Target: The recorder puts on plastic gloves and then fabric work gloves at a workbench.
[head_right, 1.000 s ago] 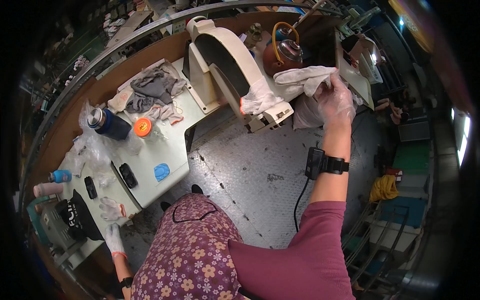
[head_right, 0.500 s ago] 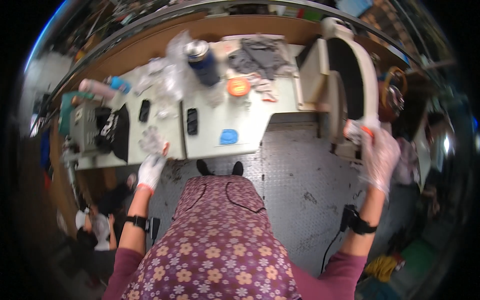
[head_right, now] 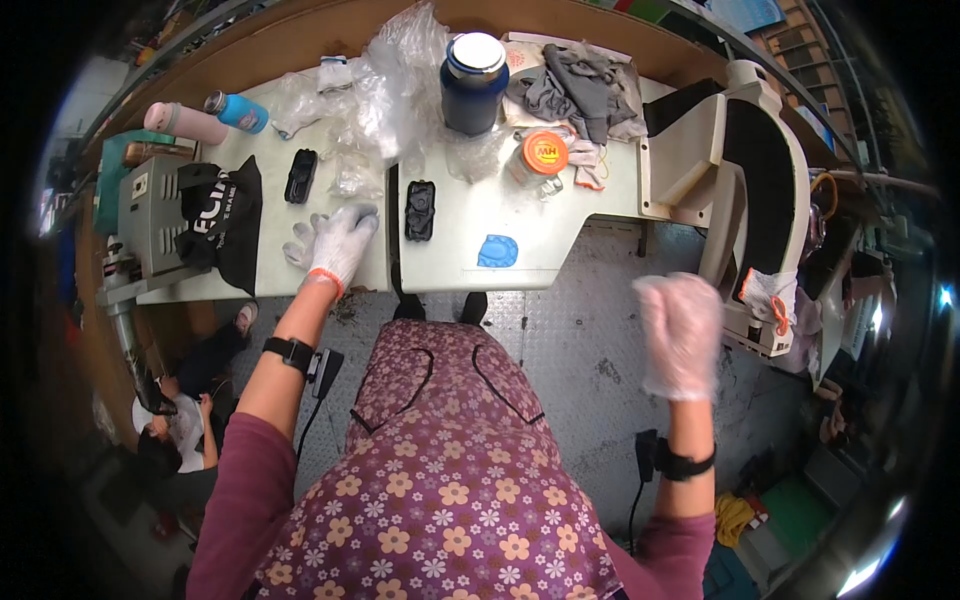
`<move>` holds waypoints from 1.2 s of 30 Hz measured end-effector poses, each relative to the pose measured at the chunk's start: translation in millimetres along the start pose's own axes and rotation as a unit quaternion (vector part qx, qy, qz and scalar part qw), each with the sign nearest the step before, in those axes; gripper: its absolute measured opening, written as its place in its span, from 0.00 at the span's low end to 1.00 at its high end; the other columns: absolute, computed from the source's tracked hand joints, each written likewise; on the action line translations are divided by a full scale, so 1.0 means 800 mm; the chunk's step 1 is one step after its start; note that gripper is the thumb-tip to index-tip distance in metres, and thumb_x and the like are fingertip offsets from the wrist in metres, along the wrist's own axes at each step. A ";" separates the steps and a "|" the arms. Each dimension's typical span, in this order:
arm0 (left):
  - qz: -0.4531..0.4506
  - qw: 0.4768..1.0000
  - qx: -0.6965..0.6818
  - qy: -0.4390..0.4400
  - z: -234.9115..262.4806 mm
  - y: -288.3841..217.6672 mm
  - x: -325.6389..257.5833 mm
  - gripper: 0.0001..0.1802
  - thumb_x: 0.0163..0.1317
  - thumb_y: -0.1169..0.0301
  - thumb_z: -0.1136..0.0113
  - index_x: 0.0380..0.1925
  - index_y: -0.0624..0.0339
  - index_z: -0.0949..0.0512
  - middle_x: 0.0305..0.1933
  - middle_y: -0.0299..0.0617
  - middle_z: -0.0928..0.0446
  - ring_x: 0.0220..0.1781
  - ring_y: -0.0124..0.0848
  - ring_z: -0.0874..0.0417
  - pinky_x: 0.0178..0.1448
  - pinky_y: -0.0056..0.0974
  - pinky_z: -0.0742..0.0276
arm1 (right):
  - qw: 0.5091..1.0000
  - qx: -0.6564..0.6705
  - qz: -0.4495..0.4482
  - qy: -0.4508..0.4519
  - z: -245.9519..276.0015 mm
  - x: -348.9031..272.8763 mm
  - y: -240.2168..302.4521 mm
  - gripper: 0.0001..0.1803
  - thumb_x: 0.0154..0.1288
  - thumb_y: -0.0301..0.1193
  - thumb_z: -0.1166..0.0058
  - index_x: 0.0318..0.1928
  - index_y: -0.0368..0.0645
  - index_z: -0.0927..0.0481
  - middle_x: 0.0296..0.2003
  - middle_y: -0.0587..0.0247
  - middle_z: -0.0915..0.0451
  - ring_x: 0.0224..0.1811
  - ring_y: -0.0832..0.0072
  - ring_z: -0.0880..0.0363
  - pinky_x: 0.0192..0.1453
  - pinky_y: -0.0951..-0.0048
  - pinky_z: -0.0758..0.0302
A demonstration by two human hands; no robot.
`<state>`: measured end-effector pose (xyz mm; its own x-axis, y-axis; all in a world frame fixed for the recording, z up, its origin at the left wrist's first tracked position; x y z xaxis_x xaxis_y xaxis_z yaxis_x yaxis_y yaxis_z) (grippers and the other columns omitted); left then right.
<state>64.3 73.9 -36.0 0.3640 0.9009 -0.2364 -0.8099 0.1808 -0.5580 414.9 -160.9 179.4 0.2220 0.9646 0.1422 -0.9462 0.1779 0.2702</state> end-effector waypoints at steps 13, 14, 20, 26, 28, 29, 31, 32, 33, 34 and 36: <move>0.012 0.974 -0.223 0.029 0.013 0.051 0.091 0.20 0.67 0.66 0.45 0.53 0.66 0.19 0.53 0.53 0.19 0.58 0.46 0.19 0.65 0.42 0.27 | 0.962 0.079 -0.261 0.021 -0.290 0.134 -0.171 0.18 0.62 0.40 0.35 0.49 0.45 0.14 0.44 0.56 0.14 0.47 0.64 0.15 0.56 0.63 0.21; 0.017 0.977 -0.205 0.048 0.010 0.053 0.087 0.19 0.67 0.66 0.45 0.52 0.66 0.19 0.53 0.53 0.19 0.58 0.46 0.19 0.65 0.42 0.27 | 0.971 0.054 -0.235 0.002 -0.302 0.155 -0.177 0.19 0.61 0.40 0.34 0.50 0.46 0.14 0.44 0.56 0.14 0.47 0.63 0.15 0.56 0.62 0.21; 0.002 0.983 -0.148 0.108 0.001 0.063 0.061 0.14 0.66 0.72 0.45 0.47 0.69 0.18 0.50 0.50 0.18 0.54 0.40 0.18 0.61 0.39 0.25 | 0.959 -0.021 -0.282 0.023 -0.342 0.186 -0.210 0.12 0.60 0.39 0.35 0.41 0.47 0.12 0.40 0.53 0.15 0.45 0.57 0.15 0.53 0.59 0.20; 0.002 0.987 -0.120 0.112 0.000 0.060 0.056 0.14 0.66 0.73 0.46 0.47 0.69 0.18 0.49 0.50 0.18 0.53 0.41 0.18 0.60 0.40 0.25 | 0.859 0.278 -0.419 -0.099 -0.313 0.157 -0.278 0.12 0.67 0.38 0.38 0.42 0.44 0.15 0.32 0.66 0.20 0.35 0.74 0.22 0.44 0.70 0.24; 0.030 0.984 -0.119 0.128 -0.010 0.053 0.056 0.14 0.66 0.73 0.46 0.48 0.68 0.18 0.49 0.50 0.18 0.53 0.42 0.18 0.60 0.40 0.25 | 0.752 0.426 -0.475 -0.163 -0.306 0.134 -0.296 0.08 0.71 0.36 0.40 0.44 0.47 0.18 0.32 0.76 0.25 0.33 0.82 0.27 0.41 0.75 0.28; 0.017 0.981 -0.135 0.135 -0.015 0.040 0.055 0.14 0.66 0.73 0.46 0.48 0.68 0.18 0.49 0.50 0.18 0.53 0.42 0.18 0.60 0.41 0.25 | 0.679 0.521 -0.477 -0.198 -0.306 0.127 -0.294 0.08 0.71 0.35 0.41 0.45 0.46 0.18 0.34 0.75 0.23 0.34 0.81 0.26 0.42 0.75 0.28; -0.015 0.980 -0.139 0.138 -0.018 0.015 0.058 0.15 0.66 0.73 0.46 0.48 0.68 0.18 0.49 0.50 0.17 0.53 0.42 0.18 0.60 0.41 0.25 | 0.638 0.550 -0.496 -0.211 -0.288 0.115 -0.292 0.09 0.72 0.34 0.42 0.48 0.44 0.19 0.36 0.70 0.20 0.38 0.77 0.20 0.45 0.73 0.25; -0.020 0.980 -0.138 0.144 -0.022 0.004 0.057 0.14 0.66 0.73 0.46 0.47 0.67 0.18 0.48 0.51 0.17 0.53 0.42 0.18 0.60 0.41 0.25 | 0.610 0.579 -0.495 -0.219 -0.281 0.112 -0.287 0.10 0.73 0.33 0.43 0.48 0.43 0.19 0.38 0.68 0.19 0.40 0.74 0.19 0.46 0.70 0.23; -0.043 0.978 -0.138 0.153 -0.027 -0.013 0.057 0.14 0.66 0.73 0.46 0.47 0.68 0.18 0.49 0.51 0.17 0.53 0.43 0.18 0.60 0.41 0.25 | 0.578 0.597 -0.505 -0.233 -0.274 0.106 -0.284 0.10 0.74 0.32 0.44 0.49 0.41 0.20 0.39 0.66 0.18 0.43 0.72 0.18 0.46 0.68 0.21; -0.065 0.975 -0.141 0.157 -0.031 -0.029 0.056 0.14 0.65 0.73 0.45 0.47 0.68 0.18 0.49 0.51 0.18 0.53 0.43 0.18 0.60 0.41 0.25 | 0.554 0.633 -0.487 -0.234 -0.266 0.107 -0.279 0.10 0.74 0.32 0.45 0.50 0.40 0.20 0.41 0.64 0.17 0.45 0.70 0.16 0.47 0.66 0.19; -0.081 0.968 -0.164 0.172 -0.040 -0.059 0.054 0.13 0.65 0.73 0.45 0.46 0.68 0.19 0.49 0.51 0.18 0.53 0.44 0.18 0.61 0.42 0.25 | 0.502 0.662 -0.496 -0.253 -0.257 0.099 -0.278 0.11 0.73 0.32 0.43 0.49 0.38 0.19 0.42 0.60 0.16 0.44 0.69 0.15 0.49 0.67 0.16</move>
<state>132.7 91.4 -45.5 0.6508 0.6768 -0.3440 -0.5606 0.1228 -0.8189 594.3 -83.6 -65.4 0.7775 0.2975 -0.5540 0.5996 -0.0852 0.7958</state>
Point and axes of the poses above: each hand's wrist, its own x-axis towards the middle knuckle, its own z-axis out of the back of the hand, y = z × x, the point moved 9 cm from there along x, towards the middle knuckle
